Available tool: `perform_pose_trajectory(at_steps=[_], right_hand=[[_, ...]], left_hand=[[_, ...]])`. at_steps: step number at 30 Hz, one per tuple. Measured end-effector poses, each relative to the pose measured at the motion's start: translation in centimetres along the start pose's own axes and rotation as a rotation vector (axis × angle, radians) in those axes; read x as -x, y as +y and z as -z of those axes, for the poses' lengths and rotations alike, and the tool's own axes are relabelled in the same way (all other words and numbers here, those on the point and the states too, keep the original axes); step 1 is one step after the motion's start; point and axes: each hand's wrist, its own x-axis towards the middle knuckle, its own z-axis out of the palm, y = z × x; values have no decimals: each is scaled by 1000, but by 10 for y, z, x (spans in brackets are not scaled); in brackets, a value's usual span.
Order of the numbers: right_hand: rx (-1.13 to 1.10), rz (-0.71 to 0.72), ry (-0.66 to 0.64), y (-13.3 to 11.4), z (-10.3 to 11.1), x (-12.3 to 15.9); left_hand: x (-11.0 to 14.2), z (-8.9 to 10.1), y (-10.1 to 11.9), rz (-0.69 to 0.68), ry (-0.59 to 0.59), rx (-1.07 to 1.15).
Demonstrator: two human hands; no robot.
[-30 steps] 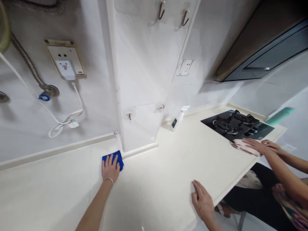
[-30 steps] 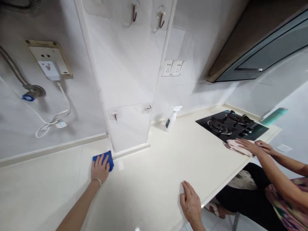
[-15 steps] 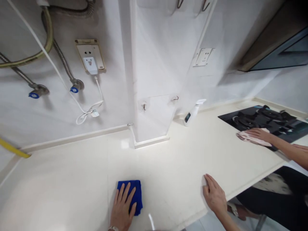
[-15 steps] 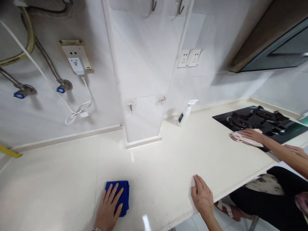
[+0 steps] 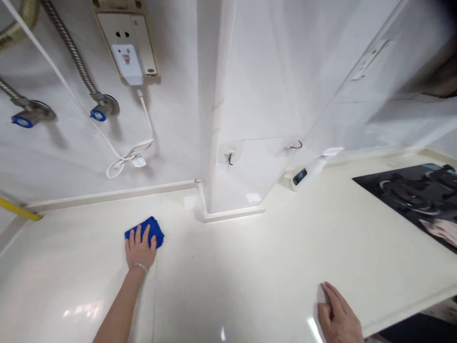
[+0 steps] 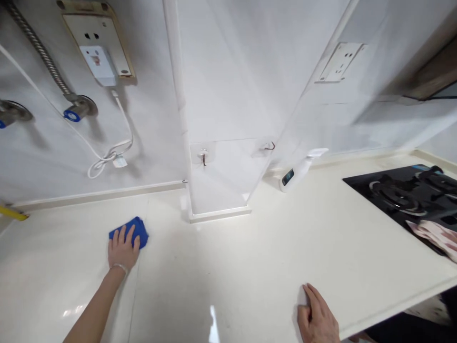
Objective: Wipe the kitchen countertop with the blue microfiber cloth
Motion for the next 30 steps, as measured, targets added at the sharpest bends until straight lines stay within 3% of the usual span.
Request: perform_pose_trajectory(at_steps=[5, 9, 15, 21, 30], right_hand=[[2, -26, -28, -5, 6, 0], [15, -11, -33, -2, 5, 0], [26, 29, -33, 4, 0, 0], [-14, 55, 19, -1, -6, -1], [-56, 61, 112, -7, -12, -4]], left_hand=[[-70, -5, 23, 98, -113, 10], [-118, -18, 39, 129, -126, 10], [-156, -28, 50, 145, -120, 13], [-146, -20, 60, 44, -113, -19], [-68, -37, 146, -333, -95, 18]])
